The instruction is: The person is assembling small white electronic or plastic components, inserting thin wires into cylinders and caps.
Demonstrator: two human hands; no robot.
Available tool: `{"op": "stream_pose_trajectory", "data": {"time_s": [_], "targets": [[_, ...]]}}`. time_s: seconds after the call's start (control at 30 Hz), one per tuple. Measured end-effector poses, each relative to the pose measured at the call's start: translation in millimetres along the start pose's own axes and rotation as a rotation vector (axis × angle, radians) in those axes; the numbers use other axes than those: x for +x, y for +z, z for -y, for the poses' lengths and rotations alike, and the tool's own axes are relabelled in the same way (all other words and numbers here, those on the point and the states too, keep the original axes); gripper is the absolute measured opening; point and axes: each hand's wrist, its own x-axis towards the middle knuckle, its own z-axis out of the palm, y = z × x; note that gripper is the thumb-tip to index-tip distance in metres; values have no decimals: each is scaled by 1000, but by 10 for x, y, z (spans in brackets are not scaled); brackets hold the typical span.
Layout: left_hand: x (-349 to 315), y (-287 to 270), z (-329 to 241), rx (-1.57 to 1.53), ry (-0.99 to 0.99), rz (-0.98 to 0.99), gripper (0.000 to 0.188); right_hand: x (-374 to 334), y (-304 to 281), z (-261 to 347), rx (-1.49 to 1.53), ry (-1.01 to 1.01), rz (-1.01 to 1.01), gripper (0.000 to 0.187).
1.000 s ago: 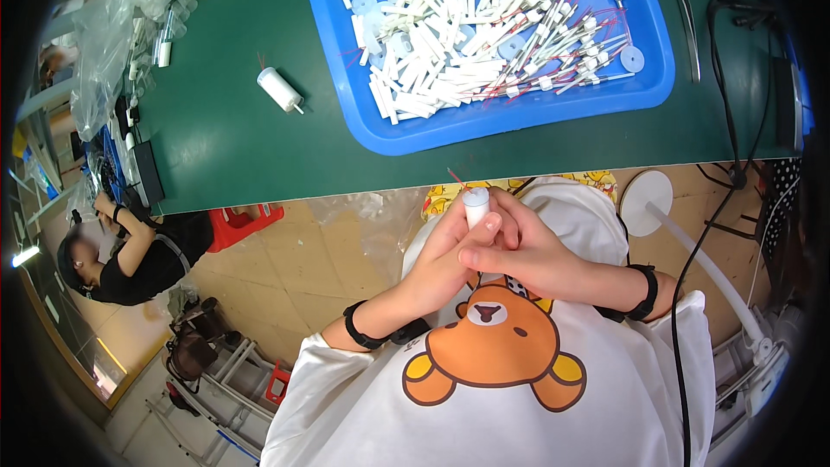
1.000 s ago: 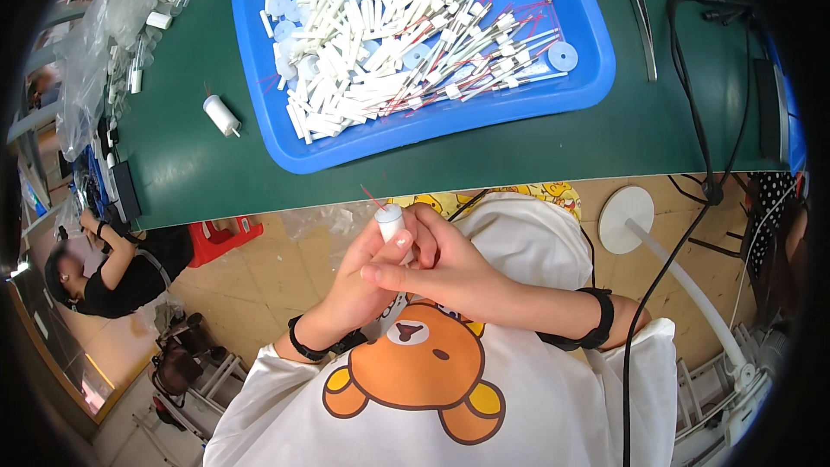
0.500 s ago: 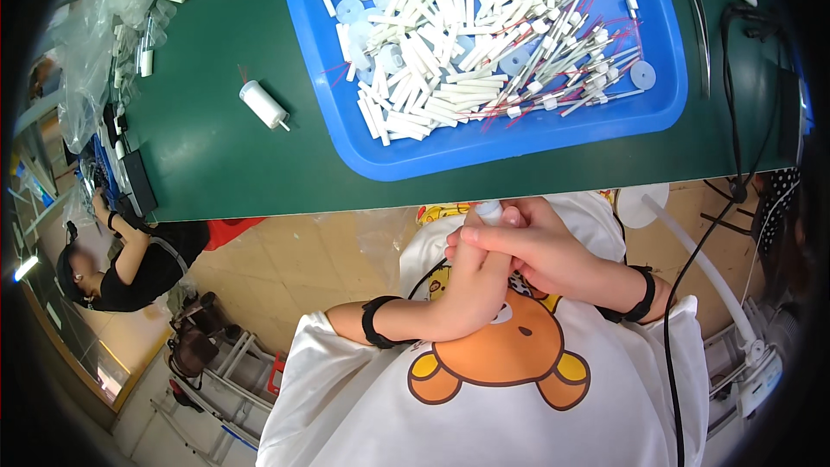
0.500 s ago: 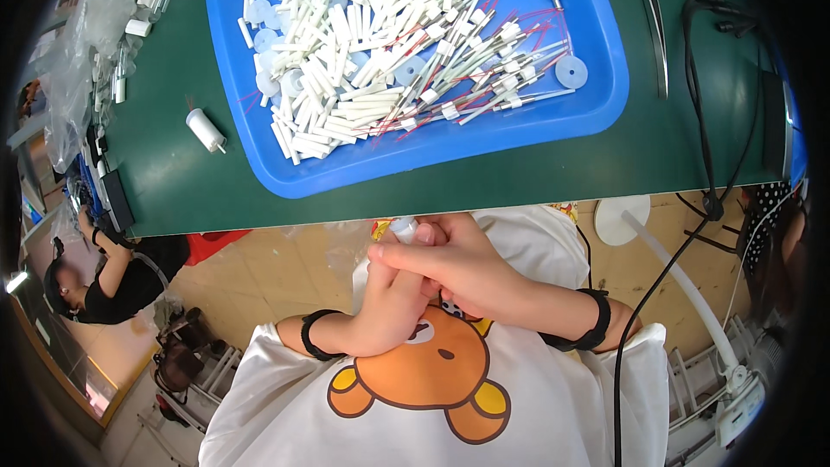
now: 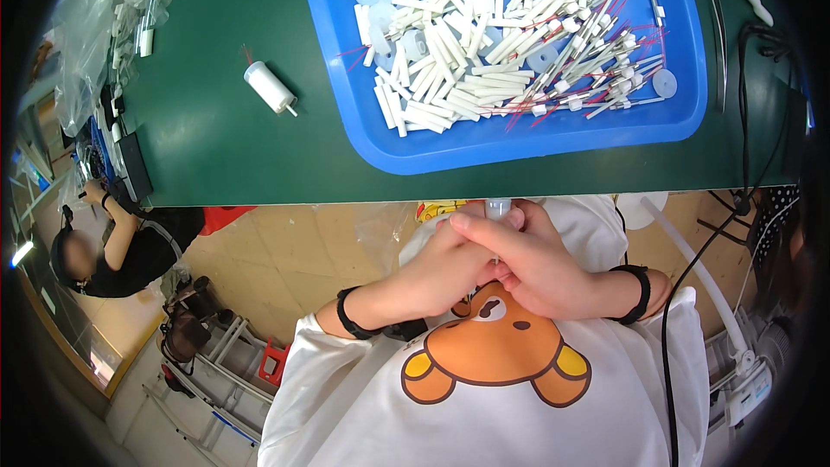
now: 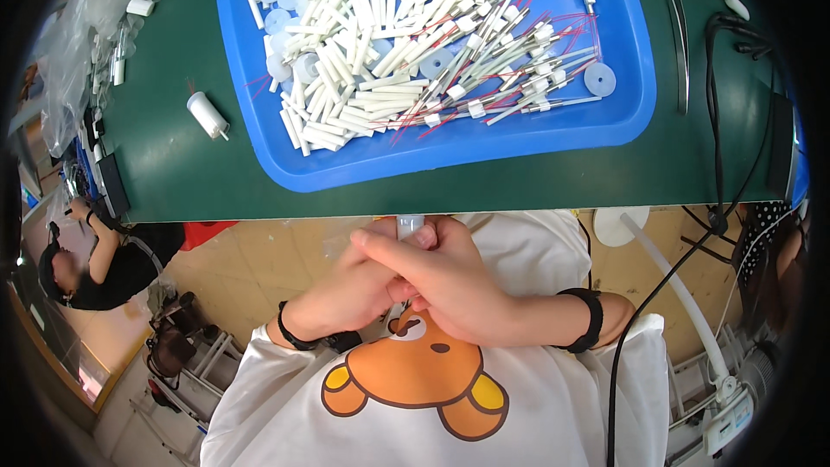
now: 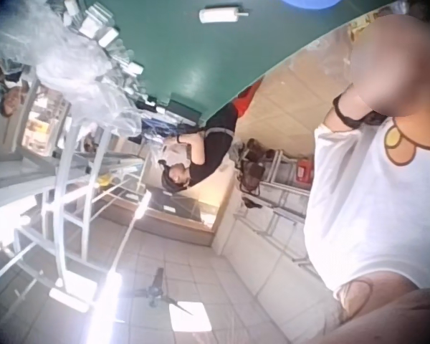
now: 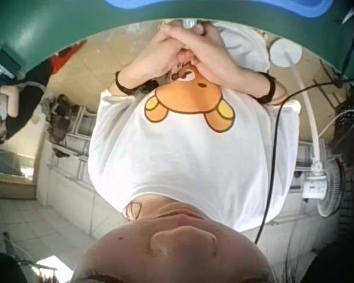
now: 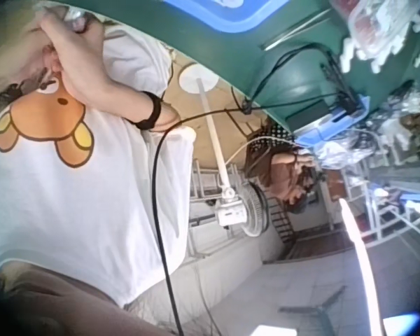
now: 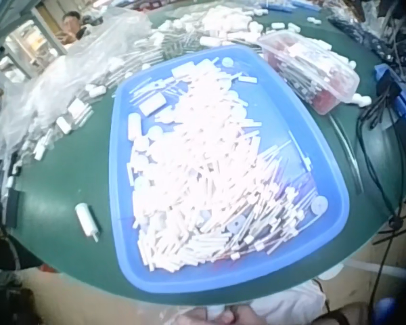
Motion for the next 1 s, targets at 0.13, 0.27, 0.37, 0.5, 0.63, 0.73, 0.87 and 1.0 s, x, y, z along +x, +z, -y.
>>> {"op": "stream_pose_trajectory", "data": {"time_s": [0.13,0.27,0.37,0.5,0.63,0.73,0.87,1.0], "targets": [[-11,-120,-295,-275,-248,243,22,31,82,-122,30,-112,-75,37],[-46,-81,-253,-265,-165,291,24,-41,9,-29,-136,-65,3,46],[-116,-113,-242,-332,-36,522,26,-363,-12,62,-317,-187,216,67],[-266,46,-516,-266,232,771,44,-628,-27,88,-584,-596,346,88],[-302,70,-664,-114,361,953,62,-569,160,271,-957,-1228,225,84],[-236,83,-657,-191,445,1087,58,-549,349,379,-1035,-1483,151,70],[-241,93,-742,-189,498,1105,50,-548,476,451,-1094,-1647,57,55],[-320,90,-806,-144,465,995,42,-545,487,499,-1166,-1747,55,54]]}}
